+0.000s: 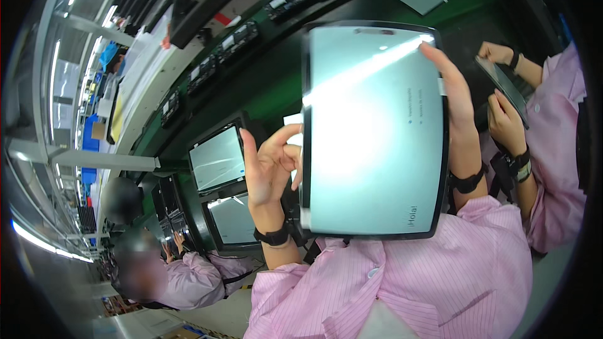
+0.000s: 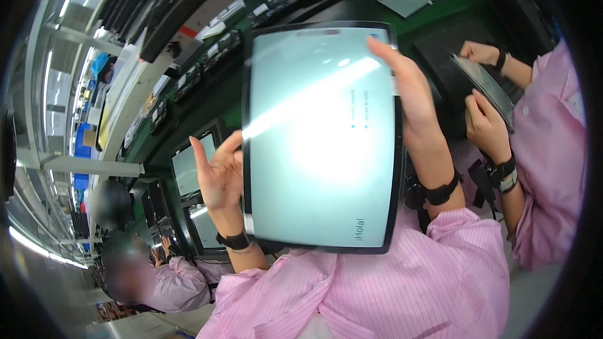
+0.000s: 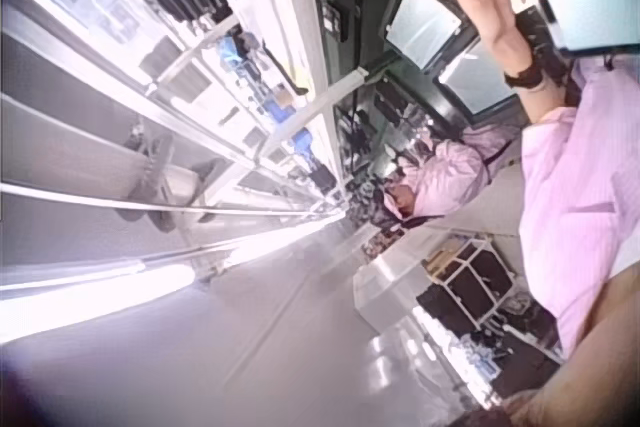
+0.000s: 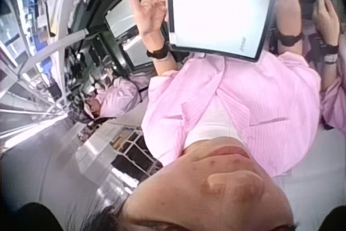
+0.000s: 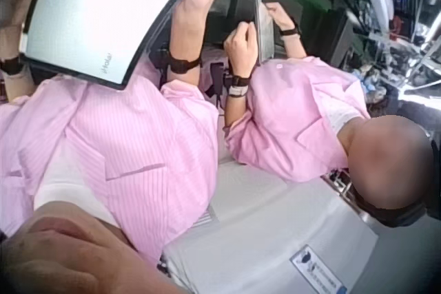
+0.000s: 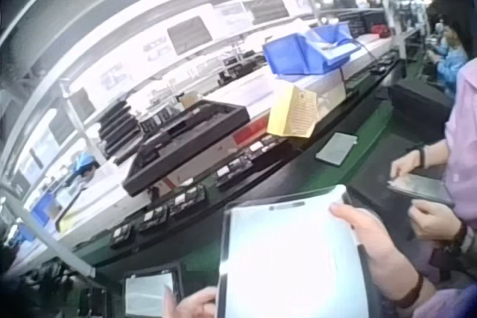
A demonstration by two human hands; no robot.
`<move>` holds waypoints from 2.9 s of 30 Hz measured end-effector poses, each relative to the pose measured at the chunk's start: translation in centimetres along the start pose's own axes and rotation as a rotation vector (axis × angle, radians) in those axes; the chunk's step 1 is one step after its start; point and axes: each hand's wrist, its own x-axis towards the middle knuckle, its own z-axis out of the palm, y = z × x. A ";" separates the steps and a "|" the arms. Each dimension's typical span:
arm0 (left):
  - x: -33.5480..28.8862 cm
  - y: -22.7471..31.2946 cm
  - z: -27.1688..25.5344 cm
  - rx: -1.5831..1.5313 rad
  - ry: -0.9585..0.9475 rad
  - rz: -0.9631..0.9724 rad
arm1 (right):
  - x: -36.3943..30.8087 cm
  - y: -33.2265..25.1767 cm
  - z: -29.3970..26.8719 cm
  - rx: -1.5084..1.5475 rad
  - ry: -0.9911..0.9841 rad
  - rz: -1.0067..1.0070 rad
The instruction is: Assembling, inspecting, and packaging tablet computers in a factory setting.
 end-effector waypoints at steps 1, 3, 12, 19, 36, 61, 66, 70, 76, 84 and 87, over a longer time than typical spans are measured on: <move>0.9 -0.1 1.1 0.071 0.067 -0.012 | 0.0 0.4 -0.4 -0.118 -0.041 -0.044; 2.0 -0.7 1.1 -0.025 0.128 -0.003 | -1.1 0.8 0.2 -0.156 -0.050 -0.039; 6.4 0.3 1.9 0.584 0.437 0.161 | -0.3 1.6 -1.2 -0.266 -0.110 0.100; 4.7 -0.8 -0.4 0.770 0.386 0.207 | 2.7 7.4 -11.9 -0.058 0.207 0.248; -3.4 -20.2 -17.5 0.974 0.809 -0.374 | 17.8 18.0 -20.7 -0.807 0.221 0.561; 4.3 -24.4 -8.2 0.838 0.517 -0.445 | 10.6 14.7 -24.3 -1.818 0.466 -0.026; 6.0 -28.4 -5.5 0.750 0.597 -0.655 | 7.1 15.0 -25.3 -1.795 0.577 0.224; 5.8 -26.1 -6.7 0.474 0.482 -0.473 | 6.7 12.1 -26.4 -0.884 0.310 0.588; 5.3 -18.5 -5.6 0.197 0.592 -0.432 | 3.9 8.7 -18.8 -0.329 0.391 0.612; 3.2 -12.3 -4.1 0.350 0.659 -0.406 | 2.8 6.7 -13.3 -0.262 0.249 0.549; 2.5 -11.1 -4.1 0.346 0.675 -0.296 | 3.8 6.2 -12.5 -0.151 0.167 0.610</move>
